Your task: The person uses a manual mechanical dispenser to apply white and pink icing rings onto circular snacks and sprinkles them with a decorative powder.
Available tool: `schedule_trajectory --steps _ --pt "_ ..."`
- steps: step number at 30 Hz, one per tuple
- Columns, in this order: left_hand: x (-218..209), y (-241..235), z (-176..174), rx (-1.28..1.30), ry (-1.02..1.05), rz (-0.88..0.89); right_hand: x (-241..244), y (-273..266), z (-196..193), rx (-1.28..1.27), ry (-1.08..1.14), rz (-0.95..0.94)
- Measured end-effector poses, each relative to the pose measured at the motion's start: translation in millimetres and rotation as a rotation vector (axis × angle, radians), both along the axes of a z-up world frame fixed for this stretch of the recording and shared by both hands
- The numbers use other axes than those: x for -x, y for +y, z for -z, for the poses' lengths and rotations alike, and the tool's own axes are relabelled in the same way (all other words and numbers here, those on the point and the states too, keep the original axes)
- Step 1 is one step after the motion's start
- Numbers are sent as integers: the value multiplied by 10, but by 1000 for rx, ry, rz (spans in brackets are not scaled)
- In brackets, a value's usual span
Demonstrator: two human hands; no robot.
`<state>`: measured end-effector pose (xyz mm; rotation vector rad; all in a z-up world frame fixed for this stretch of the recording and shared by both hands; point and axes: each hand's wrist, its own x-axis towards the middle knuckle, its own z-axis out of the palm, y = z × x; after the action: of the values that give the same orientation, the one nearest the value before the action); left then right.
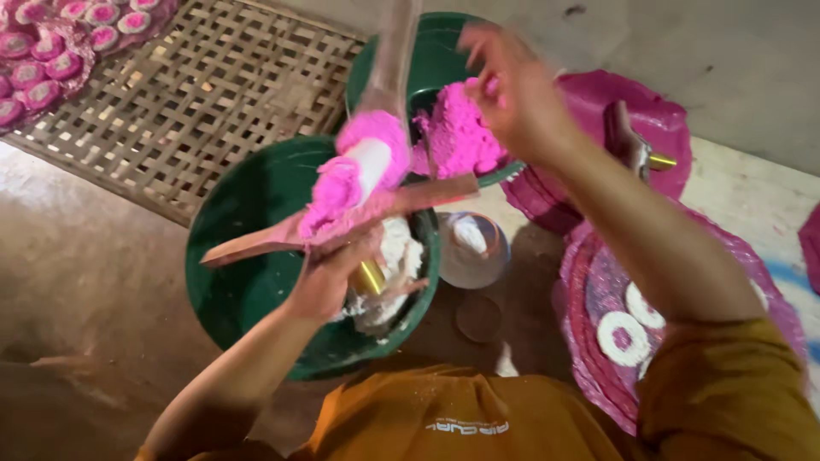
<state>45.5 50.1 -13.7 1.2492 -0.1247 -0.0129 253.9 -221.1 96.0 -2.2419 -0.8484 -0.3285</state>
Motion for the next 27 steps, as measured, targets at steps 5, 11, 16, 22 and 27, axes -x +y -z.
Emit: schedule_trajectory --steps 5,11,16,22,27 --pt "-782 298 337 54 -23 -241 -825 819 1640 430 176 95" --pt "-1618 287 675 -44 -128 -342 -1277 1046 2393 792 120 160" --pt "-2288 479 884 -49 -62 -413 -1777 678 1948 989 153 10" --pt "-3141 517 1173 80 5 -536 -1418 688 1910 950 266 87" --pt "-3358 513 1360 140 166 -605 -1314 615 1716 929 198 -26"
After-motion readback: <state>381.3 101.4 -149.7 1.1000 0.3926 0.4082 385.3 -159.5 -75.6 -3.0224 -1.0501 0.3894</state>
